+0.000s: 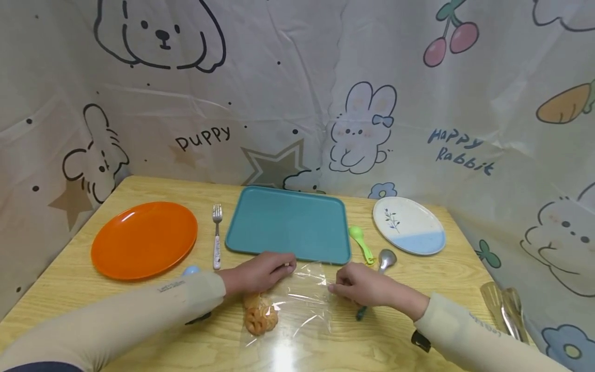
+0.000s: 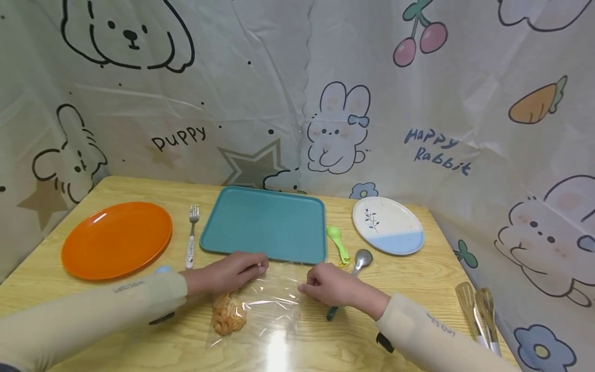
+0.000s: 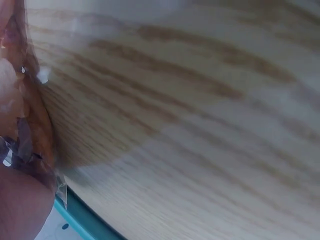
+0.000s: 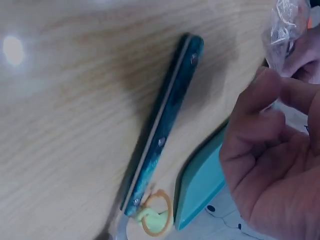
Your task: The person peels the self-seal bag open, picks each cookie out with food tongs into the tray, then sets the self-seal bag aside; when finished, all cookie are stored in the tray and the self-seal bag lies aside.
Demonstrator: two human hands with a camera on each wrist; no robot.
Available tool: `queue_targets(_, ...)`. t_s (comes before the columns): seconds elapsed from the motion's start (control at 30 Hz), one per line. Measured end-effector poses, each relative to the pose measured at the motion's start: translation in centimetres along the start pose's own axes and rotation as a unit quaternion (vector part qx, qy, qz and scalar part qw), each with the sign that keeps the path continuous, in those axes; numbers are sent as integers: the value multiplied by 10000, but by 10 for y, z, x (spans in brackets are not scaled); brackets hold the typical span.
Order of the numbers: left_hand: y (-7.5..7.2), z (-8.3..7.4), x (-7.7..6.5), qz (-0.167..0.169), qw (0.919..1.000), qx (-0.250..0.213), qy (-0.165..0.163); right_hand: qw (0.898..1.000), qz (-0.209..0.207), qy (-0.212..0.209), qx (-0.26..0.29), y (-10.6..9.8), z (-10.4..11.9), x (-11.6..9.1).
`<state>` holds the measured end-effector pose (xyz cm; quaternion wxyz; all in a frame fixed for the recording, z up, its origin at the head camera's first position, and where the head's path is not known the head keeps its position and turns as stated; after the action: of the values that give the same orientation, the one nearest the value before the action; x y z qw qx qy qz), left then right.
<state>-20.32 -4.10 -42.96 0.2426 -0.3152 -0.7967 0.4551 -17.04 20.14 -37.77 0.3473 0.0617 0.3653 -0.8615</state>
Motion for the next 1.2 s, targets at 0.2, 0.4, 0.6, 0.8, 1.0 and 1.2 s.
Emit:
queue_targets(0.2, -1, 0, -2, -66, 10000, -23, -37, 9929, 57, 776, 904, 14, 2, -6)
queue_targets(0.4, 1, 2, -6, -169, 9998, -83, -44, 9857, 546, 679, 1442, 19, -1, -9)
queue_targets(0.6, 2, 6, -9, -150, 9998, -133, -47, 9878, 924, 396, 1188, 9, -3, -11)
queue_targets(0.8, -1, 9, -11, -101, 9993, -309, -204, 9988, -418, -79, 260, -2, 6, -4)
queue_targets(1.0, -2, 11, -10, -65, 9980, -524, -337, 9819, -1775, -457, 481, 0, 14, 9)
queue_targets(1.2, -2, 12, -2, 137, 9965, -693, -436, 9594, -2630, -850, -566, -3, 28, 6)
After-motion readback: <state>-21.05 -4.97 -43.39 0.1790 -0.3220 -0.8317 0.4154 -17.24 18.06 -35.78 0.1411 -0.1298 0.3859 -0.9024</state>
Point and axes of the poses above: each hand's wrist, its own x-axis towards the middle knuckle, its own y-axis out of the palm, z = x × y, the point moved 2 cm from there along x, towards the middle knuckle, and after that the axes turned 13 degrees about x, right-handed, at the moved point
